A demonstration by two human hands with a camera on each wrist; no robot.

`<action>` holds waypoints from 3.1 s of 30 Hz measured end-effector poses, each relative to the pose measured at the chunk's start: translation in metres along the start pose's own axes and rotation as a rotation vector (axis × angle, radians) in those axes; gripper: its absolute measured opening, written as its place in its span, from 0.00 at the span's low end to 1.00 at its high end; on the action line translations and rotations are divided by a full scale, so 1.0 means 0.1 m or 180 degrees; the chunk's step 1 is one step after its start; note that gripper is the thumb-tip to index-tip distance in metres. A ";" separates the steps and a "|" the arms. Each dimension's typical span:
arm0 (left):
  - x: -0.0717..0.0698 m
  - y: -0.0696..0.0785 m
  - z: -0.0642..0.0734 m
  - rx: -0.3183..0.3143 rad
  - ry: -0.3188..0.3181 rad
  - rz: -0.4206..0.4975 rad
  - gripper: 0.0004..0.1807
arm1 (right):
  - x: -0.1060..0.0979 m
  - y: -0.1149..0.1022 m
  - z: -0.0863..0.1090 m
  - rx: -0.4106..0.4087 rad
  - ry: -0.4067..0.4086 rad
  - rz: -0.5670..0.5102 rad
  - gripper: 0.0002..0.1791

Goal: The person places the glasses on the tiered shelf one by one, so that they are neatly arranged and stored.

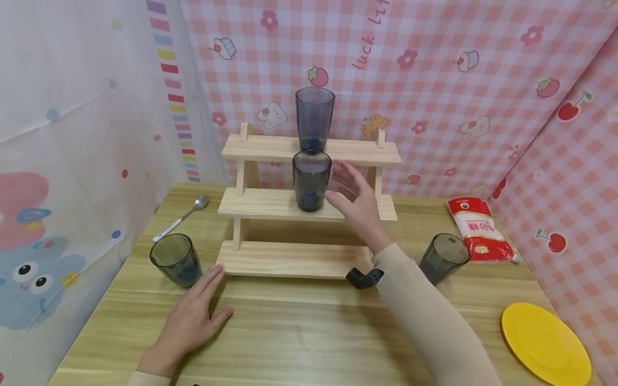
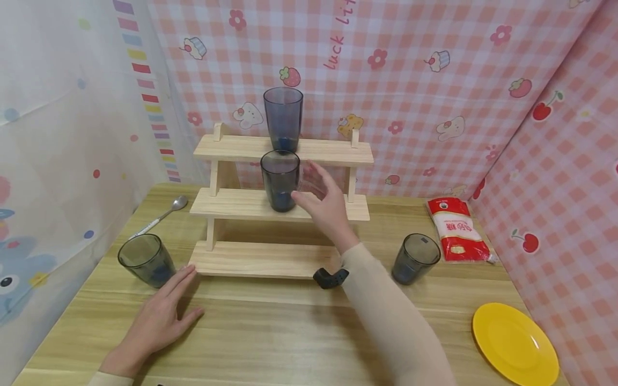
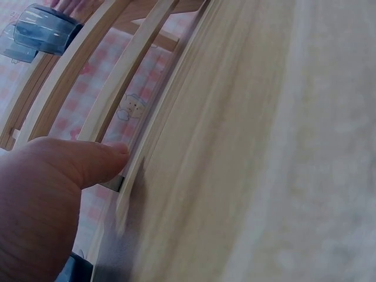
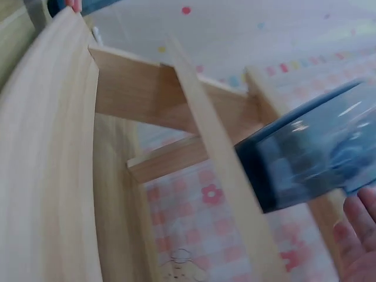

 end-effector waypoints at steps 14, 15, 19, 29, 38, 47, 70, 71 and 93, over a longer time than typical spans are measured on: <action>-0.03 -0.01 -0.03 0.0022 0.0016 0.0075 0.49 | -0.65 0.18 1.19 -0.0206 -0.0322 0.1144 0.22; -0.03 -0.01 -0.03 0.0002 0.0006 0.0064 0.49 | -0.68 0.27 1.24 -0.0161 -0.0322 0.1242 0.22; -0.01 -0.02 -0.02 -0.0055 -0.0035 0.0052 0.49 | -0.71 0.45 1.42 -0.0084 -0.0343 0.1607 0.25; 0.02 0.00 -0.01 -0.0022 -0.0014 0.0069 0.49 | -0.67 0.82 1.59 -0.0036 -0.0515 0.2281 0.33; 0.04 0.02 -0.02 -0.0038 -0.0034 0.0049 0.49 | -0.68 1.01 1.58 0.0115 -0.0589 0.2460 0.34; 0.06 0.01 -0.02 -0.0105 -0.0135 0.0009 0.49 | -0.67 1.09 1.61 0.0160 -0.0613 0.2471 0.34; -1.39 0.31 -0.13 0.0529 0.2753 0.0066 0.33 | -0.67 1.13 1.62 0.0248 -0.0578 0.2371 0.33; -1.39 0.22 -0.11 0.0444 0.2719 0.0058 0.35 | -0.68 1.13 1.62 0.0252 -0.0573 0.2362 0.33; -0.72 -0.88 0.04 -0.1648 0.0818 0.1300 0.43 | -0.67 1.18 1.64 0.0293 -0.0574 0.2284 0.33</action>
Point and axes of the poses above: each hand's wrist, its own z-axis away from the middle knuckle, its own x-axis out of the palm, y = z × x, the point moved 8 cm from there along -z, towards the middle knuckle, and after that the axes turned 12 degrees about z, right-handed, at the moved point
